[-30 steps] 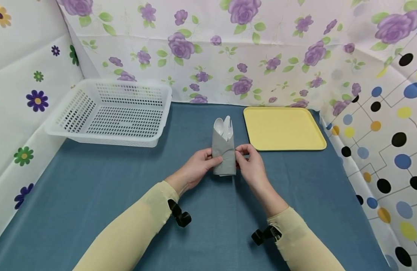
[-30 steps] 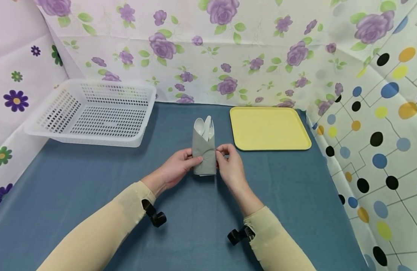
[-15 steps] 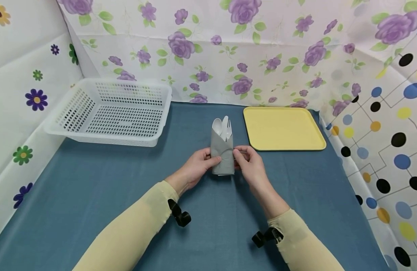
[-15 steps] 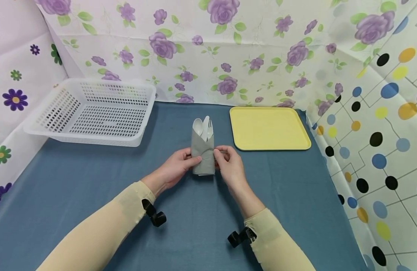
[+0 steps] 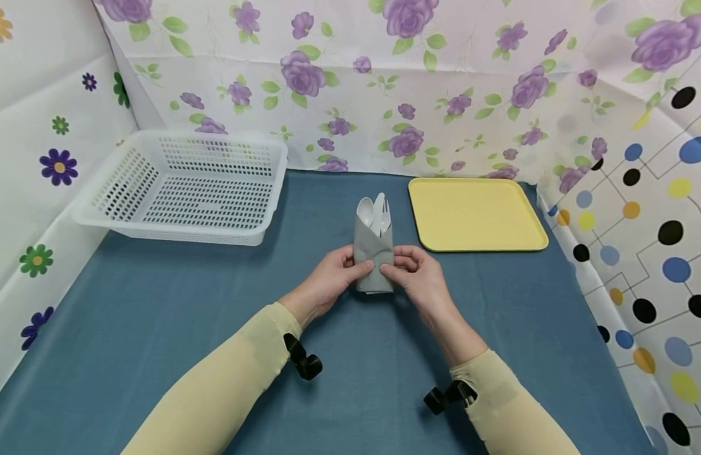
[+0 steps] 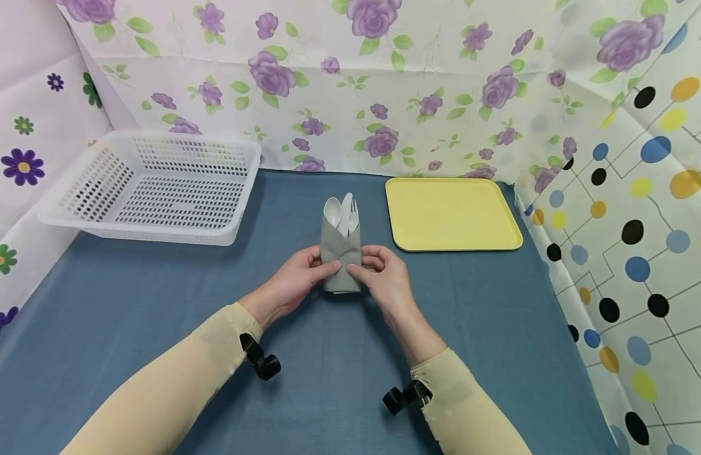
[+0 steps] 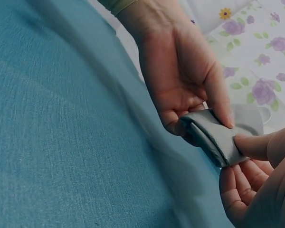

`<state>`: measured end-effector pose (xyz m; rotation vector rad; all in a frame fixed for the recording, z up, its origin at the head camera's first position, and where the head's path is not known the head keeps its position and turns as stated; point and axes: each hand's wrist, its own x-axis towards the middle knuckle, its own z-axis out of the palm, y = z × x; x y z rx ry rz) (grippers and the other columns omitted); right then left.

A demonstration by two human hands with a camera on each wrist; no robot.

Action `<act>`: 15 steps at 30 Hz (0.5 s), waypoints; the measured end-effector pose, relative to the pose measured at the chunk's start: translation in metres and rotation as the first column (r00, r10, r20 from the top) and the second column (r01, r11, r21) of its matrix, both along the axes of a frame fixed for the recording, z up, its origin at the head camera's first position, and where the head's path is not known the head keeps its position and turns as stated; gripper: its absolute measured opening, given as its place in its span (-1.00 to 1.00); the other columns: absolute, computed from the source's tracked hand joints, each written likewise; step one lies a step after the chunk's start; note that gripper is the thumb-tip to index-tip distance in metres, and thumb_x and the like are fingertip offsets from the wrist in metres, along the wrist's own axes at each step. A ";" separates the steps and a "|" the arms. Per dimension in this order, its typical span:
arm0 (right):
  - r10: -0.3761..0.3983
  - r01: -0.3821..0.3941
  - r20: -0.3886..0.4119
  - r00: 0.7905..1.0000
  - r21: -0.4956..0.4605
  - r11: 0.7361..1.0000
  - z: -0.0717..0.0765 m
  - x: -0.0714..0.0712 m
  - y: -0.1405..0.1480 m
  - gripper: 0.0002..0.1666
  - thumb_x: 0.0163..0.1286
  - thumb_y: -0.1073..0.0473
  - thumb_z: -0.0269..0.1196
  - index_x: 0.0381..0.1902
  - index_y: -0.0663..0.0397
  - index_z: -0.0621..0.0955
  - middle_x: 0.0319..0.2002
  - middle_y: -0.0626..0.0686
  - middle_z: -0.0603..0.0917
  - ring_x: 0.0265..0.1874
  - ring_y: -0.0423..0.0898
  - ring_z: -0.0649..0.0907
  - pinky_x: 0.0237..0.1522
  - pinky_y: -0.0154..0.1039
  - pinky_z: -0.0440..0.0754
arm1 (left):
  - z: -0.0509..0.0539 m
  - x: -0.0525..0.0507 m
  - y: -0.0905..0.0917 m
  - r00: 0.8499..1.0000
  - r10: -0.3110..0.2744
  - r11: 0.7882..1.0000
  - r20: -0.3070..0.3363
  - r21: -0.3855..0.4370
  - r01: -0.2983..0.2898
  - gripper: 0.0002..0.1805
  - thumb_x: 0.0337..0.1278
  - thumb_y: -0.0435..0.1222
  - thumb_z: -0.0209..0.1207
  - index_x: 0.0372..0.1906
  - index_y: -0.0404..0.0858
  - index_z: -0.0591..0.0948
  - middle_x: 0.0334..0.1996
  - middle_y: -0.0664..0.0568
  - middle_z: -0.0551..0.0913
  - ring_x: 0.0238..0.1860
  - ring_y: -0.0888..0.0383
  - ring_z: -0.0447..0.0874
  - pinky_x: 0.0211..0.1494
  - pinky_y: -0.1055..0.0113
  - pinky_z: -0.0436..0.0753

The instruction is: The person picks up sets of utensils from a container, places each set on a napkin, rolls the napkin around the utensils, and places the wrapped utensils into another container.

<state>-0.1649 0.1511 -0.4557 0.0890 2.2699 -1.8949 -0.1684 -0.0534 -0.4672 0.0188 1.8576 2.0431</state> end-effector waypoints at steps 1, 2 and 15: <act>-0.002 0.002 -0.003 1.000 0.002 1.000 0.000 0.000 0.000 -0.51 0.52 0.25 0.51 0.33 0.15 0.66 0.06 0.17 0.82 0.03 -0.03 0.74 0.00 -0.29 0.71 | 0.000 0.000 0.000 1.000 0.002 1.000 0.000 0.000 -0.002 -0.52 0.68 -0.30 0.25 0.51 -0.36 0.55 0.29 -0.23 0.73 0.30 -0.03 0.72 0.38 0.08 0.67; -0.003 0.003 -0.006 1.000 0.006 1.000 0.000 0.000 -0.001 -0.51 0.52 0.25 0.51 0.33 0.14 0.67 0.08 0.17 0.81 0.04 -0.02 0.74 0.02 -0.28 0.72 | 0.001 0.000 0.000 1.000 0.004 1.000 -0.002 0.000 -0.004 -0.52 0.68 -0.30 0.25 0.51 -0.36 0.55 0.29 -0.23 0.74 0.30 -0.03 0.72 0.38 0.07 0.67; 0.007 -0.006 -0.014 1.000 0.055 0.998 0.001 0.002 -0.001 -0.48 0.50 0.21 0.53 0.38 0.03 0.72 0.22 0.12 0.68 0.09 0.04 0.78 0.13 0.00 0.72 | 0.002 0.002 0.004 0.999 0.046 0.998 -0.006 -0.034 -0.046 -0.50 0.62 -0.30 0.32 0.51 -0.30 0.56 0.27 -0.18 0.76 0.31 -0.05 0.73 0.42 -0.02 0.66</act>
